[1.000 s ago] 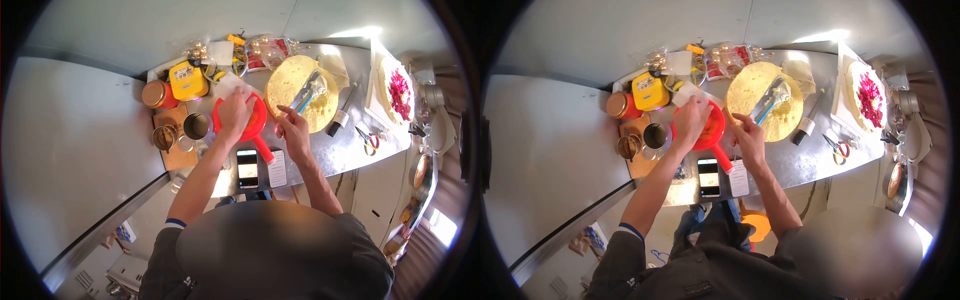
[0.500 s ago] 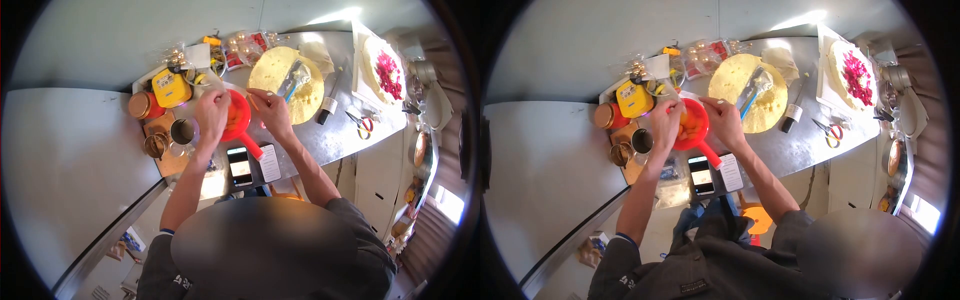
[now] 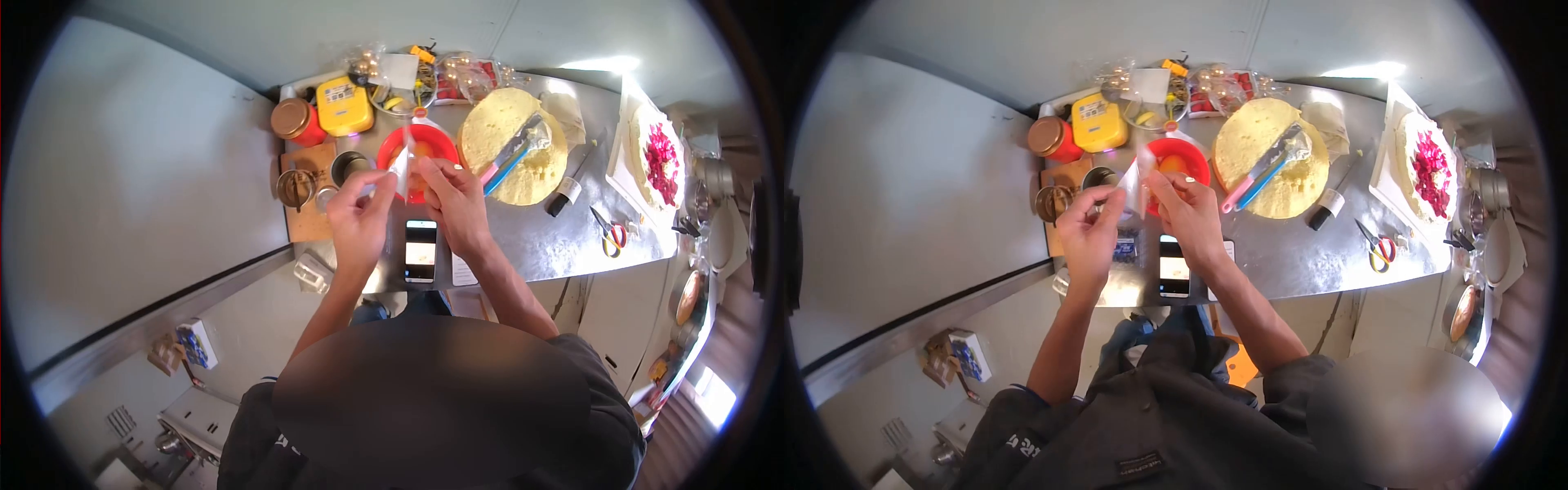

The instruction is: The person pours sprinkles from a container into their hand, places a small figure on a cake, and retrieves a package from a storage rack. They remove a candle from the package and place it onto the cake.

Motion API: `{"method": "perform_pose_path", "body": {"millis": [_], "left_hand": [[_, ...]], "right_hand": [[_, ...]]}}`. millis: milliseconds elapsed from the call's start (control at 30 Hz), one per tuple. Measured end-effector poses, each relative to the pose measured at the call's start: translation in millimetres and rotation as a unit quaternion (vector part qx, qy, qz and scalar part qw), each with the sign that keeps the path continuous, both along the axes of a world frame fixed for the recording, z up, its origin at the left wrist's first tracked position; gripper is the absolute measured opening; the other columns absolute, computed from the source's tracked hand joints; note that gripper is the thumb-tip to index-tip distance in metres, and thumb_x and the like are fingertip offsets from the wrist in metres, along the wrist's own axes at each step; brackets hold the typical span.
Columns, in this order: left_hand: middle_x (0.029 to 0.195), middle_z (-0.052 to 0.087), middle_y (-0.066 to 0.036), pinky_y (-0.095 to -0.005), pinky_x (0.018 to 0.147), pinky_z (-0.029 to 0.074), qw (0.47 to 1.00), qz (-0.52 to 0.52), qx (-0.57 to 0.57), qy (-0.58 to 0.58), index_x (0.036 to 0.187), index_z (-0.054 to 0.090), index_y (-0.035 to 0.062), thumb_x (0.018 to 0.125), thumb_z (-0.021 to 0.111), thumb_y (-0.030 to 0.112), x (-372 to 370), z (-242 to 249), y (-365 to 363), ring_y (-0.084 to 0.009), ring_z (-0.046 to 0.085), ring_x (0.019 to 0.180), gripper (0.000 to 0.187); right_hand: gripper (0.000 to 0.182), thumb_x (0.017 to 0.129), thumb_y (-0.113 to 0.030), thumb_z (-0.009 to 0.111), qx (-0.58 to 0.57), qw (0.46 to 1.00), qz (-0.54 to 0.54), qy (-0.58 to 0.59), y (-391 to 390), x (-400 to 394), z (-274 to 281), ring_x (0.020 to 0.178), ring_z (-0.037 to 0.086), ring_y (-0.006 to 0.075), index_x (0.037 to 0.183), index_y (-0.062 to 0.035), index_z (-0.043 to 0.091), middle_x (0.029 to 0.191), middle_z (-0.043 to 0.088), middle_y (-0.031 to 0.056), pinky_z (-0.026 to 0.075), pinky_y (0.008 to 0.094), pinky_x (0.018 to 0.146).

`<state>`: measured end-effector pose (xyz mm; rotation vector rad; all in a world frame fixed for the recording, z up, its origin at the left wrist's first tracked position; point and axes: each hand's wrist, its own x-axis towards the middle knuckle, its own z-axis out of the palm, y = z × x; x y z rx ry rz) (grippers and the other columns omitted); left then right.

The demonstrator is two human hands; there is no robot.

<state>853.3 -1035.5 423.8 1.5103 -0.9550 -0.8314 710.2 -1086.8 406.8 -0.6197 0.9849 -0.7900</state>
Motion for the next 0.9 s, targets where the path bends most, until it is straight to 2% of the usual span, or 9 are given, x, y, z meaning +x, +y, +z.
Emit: {"method": "perform_pose_path", "body": {"millis": [67, 100, 200, 333, 433, 533, 633, 733, 900], "left_hand": [[0.082, 0.061, 0.001, -0.0206, 0.045, 0.030, 0.980, 0.041, 0.065, 0.186, 0.096, 0.070, 0.0008, 0.095, 0.071, 0.010, 0.6, 14.2, 16.8, -0.0013, 0.046, 0.054, 0.009], [0.079, 0.061, 0.002, -0.0203, 0.042, 0.028, 0.974, 0.056, 0.053, 0.213, 0.097, 0.069, 0.0018, 0.098, 0.069, 0.013, 1.7, 14.8, 23.5, -0.0021, 0.041, 0.048, 0.011], [0.072, 0.057, 0.002, -0.0203, 0.042, 0.028, 0.934, 0.084, 0.043, 0.346, 0.097, 0.066, 0.0033, 0.099, 0.067, 0.015, 1.3, 28.8, 36.9, -0.0035, 0.039, 0.046, 0.012], [0.070, 0.056, 0.002, -0.0209, 0.042, 0.028, 0.936, 0.120, 0.017, 0.330, 0.095, 0.063, 0.0047, 0.101, 0.064, 0.020, 0.3, 38.2, 56.9, -0.0058, 0.040, 0.045, 0.016], [0.070, 0.057, 0.001, -0.0214, 0.042, 0.028, 0.956, 0.149, -0.022, 0.253, 0.096, 0.062, 0.0053, 0.102, 0.063, 0.022, 2.5, 44.4, 68.1, -0.0071, 0.043, 0.045, 0.017], [0.071, 0.058, 0.000, -0.0206, 0.041, 0.030, 0.954, 0.168, 0.017, 0.246, 0.100, 0.061, 0.0061, 0.103, 0.063, 0.023, 2.5, 63.5, 77.2, -0.0074, 0.049, 0.047, 0.017], [0.074, 0.060, -0.001, -0.0194, 0.039, 0.030, 0.942, 0.153, 0.018, 0.298, 0.104, 0.060, 0.0068, 0.103, 0.062, 0.023, 6.1, 72.4, 85.7, -0.0079, 0.057, 0.050, 0.017], [0.079, 0.063, -0.002, -0.0185, 0.036, 0.029, 0.931, 0.179, 0.024, 0.318, 0.104, 0.060, 0.0069, 0.104, 0.061, 0.023, 6.5, 74.7, 89.7, -0.0093, 0.066, 0.057, 0.016], [0.086, 0.068, -0.006, -0.0187, 0.035, 0.029, 0.939, 0.163, 0.053, 0.298, 0.107, 0.060, 0.0063, 0.102, 0.063, 0.020, 5.8, 80.2, 96.4, -0.0130, 0.072, 0.065, 0.014]], "right_hand": [[0.025, 0.103, -0.027, 0.063, 0.021, 0.998, 0.006, -0.050, 13.1, 2.0, 7.5, 0.051, 0.030, 0.0001, 0.102, -0.0036, 0.070, 0.062, 0.040, -0.0103, 0.022, 0.0212, 0.047], [0.026, 0.103, -0.028, 0.063, 0.007, 0.998, 0.018, -0.063, 20.6, 3.0, 12.1, 0.052, 0.029, 0.0002, 0.106, -0.0029, 0.069, 0.063, 0.038, -0.0102, 0.021, 0.0215, 0.047], [0.026, 0.104, -0.027, 0.063, -0.011, 0.998, 0.018, -0.055, 41.2, 12.4, 27.8, 0.053, 0.030, 0.0000, 0.106, -0.0021, 0.069, 0.064, 0.039, -0.0099, 0.021, 0.0215, 0.047], [0.026, 0.103, -0.027, 0.064, -0.034, 0.998, 0.014, -0.057, 58.2, 19.1, 36.2, 0.054, 0.030, -0.0002, 0.107, -0.0018, 0.069, 0.064, 0.039, -0.0096, 0.021, 0.0213, 0.047], [0.026, 0.103, -0.027, 0.065, -0.022, 0.997, 0.010, -0.075, 69.7, 22.0, 42.8, 0.053, 0.030, -0.0001, 0.108, -0.0018, 0.069, 0.064, 0.039, -0.0095, 0.021, 0.0213, 0.047], [0.025, 0.102, -0.026, 0.065, -0.048, 0.997, 0.011, -0.060, 79.8, 26.8, 51.6, 0.052, 0.030, 0.0000, 0.107, -0.0023, 0.071, 0.062, 0.039, -0.0093, 0.020, 0.0215, 0.046], [0.023, 0.101, -0.024, 0.066, -0.020, 0.997, 0.019, -0.076, 86.0, 27.1, 56.1, 0.052, 0.031, 0.0003, 0.106, -0.0027, 0.072, 0.062, 0.039, -0.0091, 0.021, 0.0214, 0.046], [0.023, 0.100, -0.024, 0.066, -0.006, 0.994, 0.018, -0.105, 92.3, 29.3, 60.6, 0.052, 0.032, 0.0005, 0.106, -0.0023, 0.072, 0.062, 0.040, -0.0086, 0.022, 0.0213, 0.046], [0.025, 0.100, -0.025, 0.067, -0.008, 0.993, 0.020, -0.115, 97.8, 38.3, 63.9, 0.052, 0.032, 0.0009, 0.109, -0.0011, 0.072, 0.063, 0.042, -0.0078, 0.022, 0.0217, 0.047]]}}
